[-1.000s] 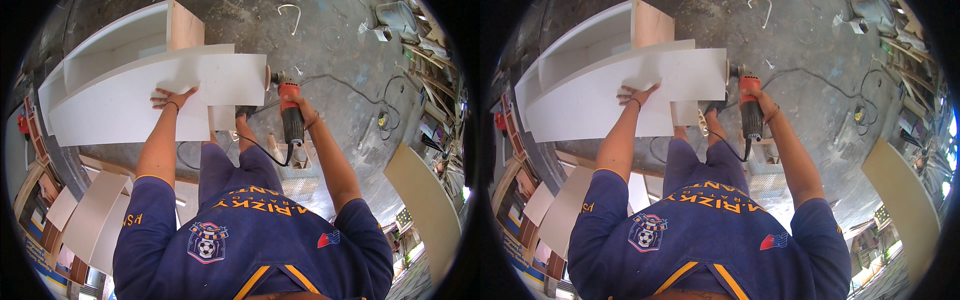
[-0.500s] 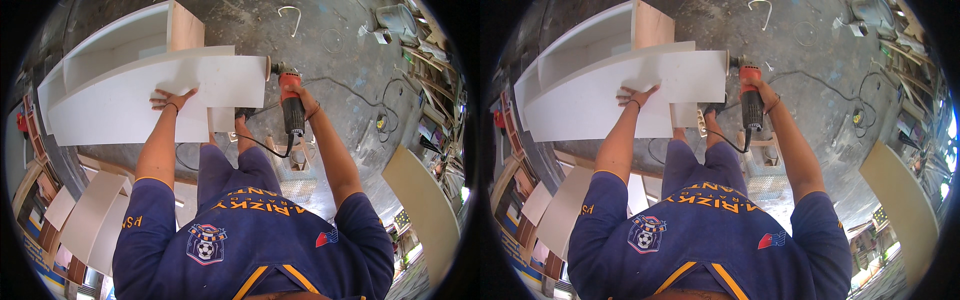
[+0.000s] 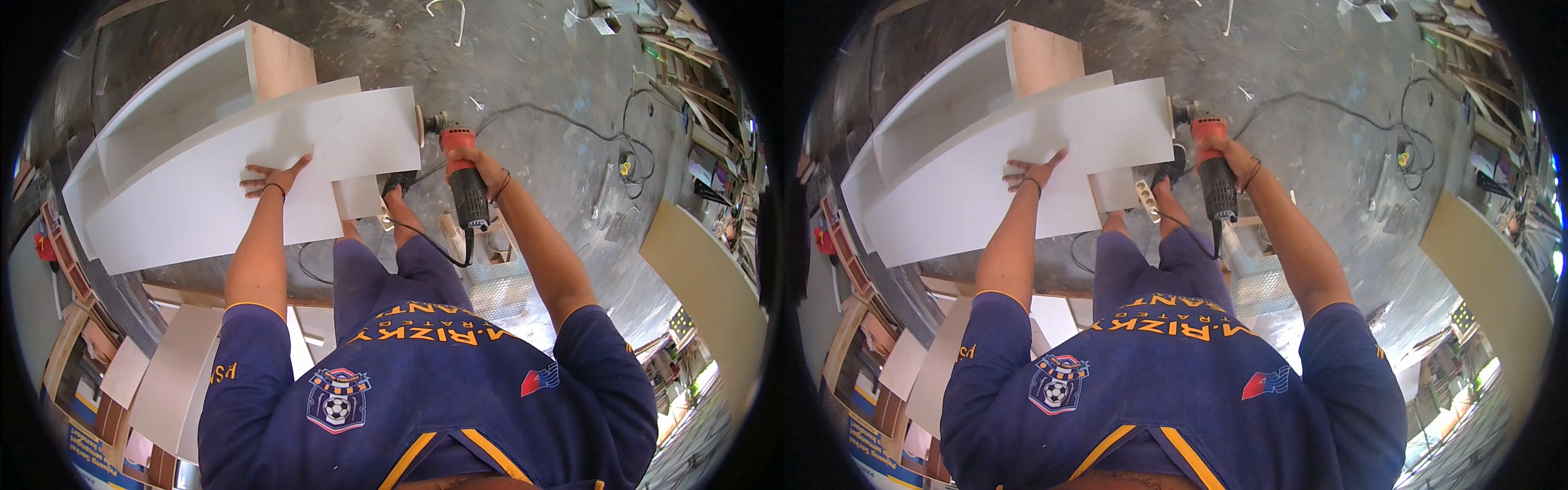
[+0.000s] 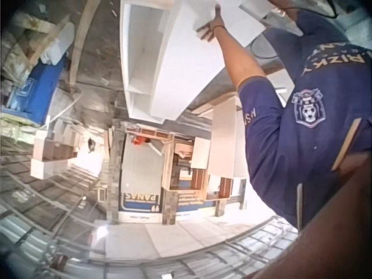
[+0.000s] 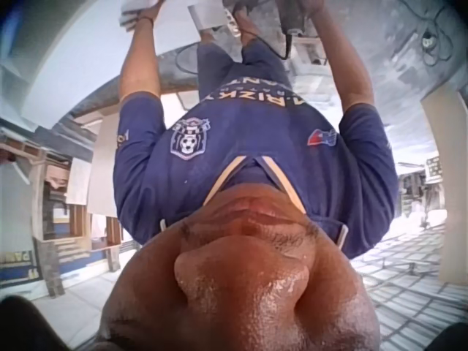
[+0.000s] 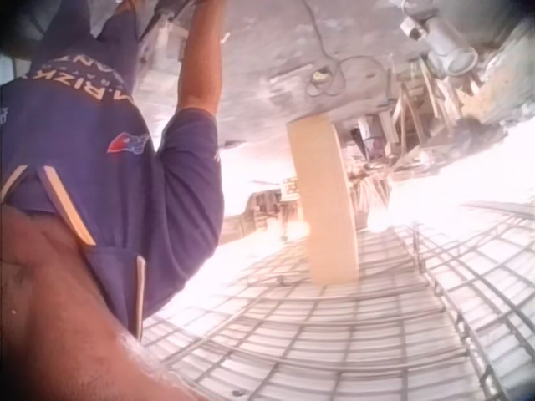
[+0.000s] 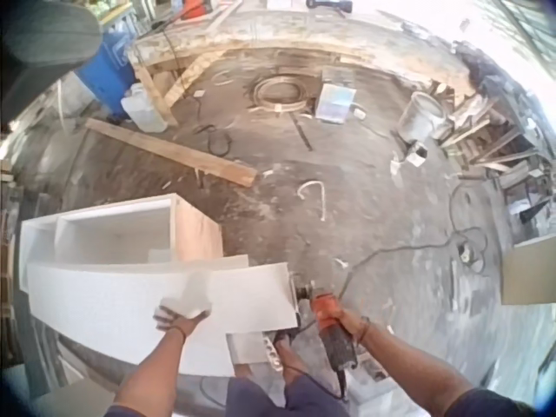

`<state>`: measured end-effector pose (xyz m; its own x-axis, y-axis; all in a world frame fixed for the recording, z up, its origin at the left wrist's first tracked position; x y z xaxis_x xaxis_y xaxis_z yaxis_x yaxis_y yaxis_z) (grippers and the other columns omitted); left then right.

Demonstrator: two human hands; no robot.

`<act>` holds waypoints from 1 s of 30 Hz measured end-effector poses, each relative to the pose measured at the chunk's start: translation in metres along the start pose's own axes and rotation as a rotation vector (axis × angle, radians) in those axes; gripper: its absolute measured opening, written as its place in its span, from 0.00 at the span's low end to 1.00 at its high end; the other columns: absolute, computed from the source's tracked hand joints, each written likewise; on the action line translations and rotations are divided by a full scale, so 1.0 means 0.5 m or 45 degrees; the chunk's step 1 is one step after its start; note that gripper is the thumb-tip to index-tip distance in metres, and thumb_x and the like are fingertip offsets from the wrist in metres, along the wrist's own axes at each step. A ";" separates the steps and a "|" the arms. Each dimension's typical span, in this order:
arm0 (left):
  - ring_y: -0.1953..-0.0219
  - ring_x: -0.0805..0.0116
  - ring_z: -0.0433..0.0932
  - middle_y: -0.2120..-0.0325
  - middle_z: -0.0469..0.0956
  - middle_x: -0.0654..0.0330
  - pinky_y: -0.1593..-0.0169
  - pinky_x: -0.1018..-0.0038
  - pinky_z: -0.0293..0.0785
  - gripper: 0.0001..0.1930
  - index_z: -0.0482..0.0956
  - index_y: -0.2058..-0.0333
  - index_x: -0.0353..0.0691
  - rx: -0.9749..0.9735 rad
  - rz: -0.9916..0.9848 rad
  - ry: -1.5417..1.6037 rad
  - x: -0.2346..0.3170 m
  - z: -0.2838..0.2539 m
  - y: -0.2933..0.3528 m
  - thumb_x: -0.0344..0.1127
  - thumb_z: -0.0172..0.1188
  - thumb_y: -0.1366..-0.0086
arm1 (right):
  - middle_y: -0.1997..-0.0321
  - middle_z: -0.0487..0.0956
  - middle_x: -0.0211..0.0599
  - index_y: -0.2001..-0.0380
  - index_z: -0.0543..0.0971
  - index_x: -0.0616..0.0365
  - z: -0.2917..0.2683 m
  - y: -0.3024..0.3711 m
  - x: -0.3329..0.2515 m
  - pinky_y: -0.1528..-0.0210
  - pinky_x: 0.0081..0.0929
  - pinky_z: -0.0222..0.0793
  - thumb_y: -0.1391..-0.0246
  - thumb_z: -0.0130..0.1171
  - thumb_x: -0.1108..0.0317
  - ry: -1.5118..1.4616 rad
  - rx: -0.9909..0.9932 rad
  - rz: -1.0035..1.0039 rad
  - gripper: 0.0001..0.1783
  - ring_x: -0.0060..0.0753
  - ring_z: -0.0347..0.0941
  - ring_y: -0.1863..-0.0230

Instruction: The person cuts a strip of material with scissors, moves to a large white cabinet, and uses a handheld power sander to sand the edges of the cabinet.

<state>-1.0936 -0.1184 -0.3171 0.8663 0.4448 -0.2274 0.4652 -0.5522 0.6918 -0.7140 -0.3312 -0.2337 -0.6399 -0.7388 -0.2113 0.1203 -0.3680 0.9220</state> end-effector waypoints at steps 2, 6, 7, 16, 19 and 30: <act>0.38 0.35 0.15 0.41 0.18 0.31 0.39 0.43 0.21 0.83 0.17 0.41 0.34 0.017 -0.017 -0.049 -0.001 -0.001 -0.007 0.80 0.62 0.82 | 0.78 0.76 0.39 0.73 0.73 0.60 -0.004 0.001 0.018 0.77 0.26 0.72 0.57 0.58 0.56 -0.021 -0.007 -0.008 0.17 0.31 0.74 0.81; 0.38 0.36 0.15 0.41 0.18 0.31 0.39 0.44 0.20 0.84 0.17 0.41 0.34 0.000 -0.002 -0.014 -0.001 -0.004 0.000 0.80 0.62 0.83 | 0.78 0.76 0.39 0.72 0.72 0.60 -0.009 0.026 0.053 0.77 0.27 0.73 0.58 0.59 0.56 -0.011 0.049 0.080 0.17 0.31 0.74 0.80; 0.38 0.36 0.15 0.41 0.18 0.31 0.39 0.44 0.20 0.84 0.17 0.41 0.34 0.002 -0.006 -0.004 0.000 -0.005 0.002 0.80 0.61 0.83 | 0.78 0.76 0.39 0.72 0.72 0.60 -0.011 0.028 0.065 0.77 0.27 0.73 0.58 0.60 0.56 -0.015 0.064 0.088 0.18 0.31 0.74 0.80; 0.38 0.38 0.14 0.41 0.16 0.32 0.39 0.43 0.21 0.83 0.16 0.41 0.34 -0.011 -0.016 0.000 -0.003 -0.006 0.005 0.81 0.61 0.81 | 0.76 0.76 0.39 0.68 0.72 0.61 -0.013 0.043 0.111 0.74 0.29 0.74 0.60 0.62 0.57 -0.075 0.011 0.116 0.21 0.32 0.76 0.77; 0.38 0.37 0.14 0.41 0.17 0.32 0.39 0.43 0.22 0.83 0.16 0.41 0.34 -0.018 0.001 0.021 -0.004 -0.009 0.006 0.81 0.61 0.81 | 0.75 0.76 0.40 0.68 0.72 0.62 -0.021 0.011 0.086 0.75 0.28 0.74 0.60 0.62 0.57 -0.028 -0.021 0.095 0.21 0.32 0.76 0.77; 0.36 0.35 0.24 0.39 0.20 0.36 0.38 0.41 0.32 0.80 0.18 0.40 0.38 0.016 -0.050 -0.027 0.000 -0.025 0.031 0.81 0.59 0.77 | 0.75 0.74 0.37 0.68 0.70 0.58 0.013 -0.044 -0.083 0.76 0.30 0.75 0.61 0.63 0.57 -0.002 -0.041 -0.005 0.20 0.31 0.75 0.78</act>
<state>-1.0884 -0.1181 -0.2979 0.8511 0.4510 -0.2688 0.5008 -0.5436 0.6736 -0.6951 -0.2885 -0.2432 -0.6419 -0.7362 -0.2145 0.1421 -0.3891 0.9102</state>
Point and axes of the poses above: each hand's wrist, its own y-axis away from the middle knuckle, its own z-axis out of the palm, x = y × z, the point moved 6 cm from there along -y, towards the middle knuckle
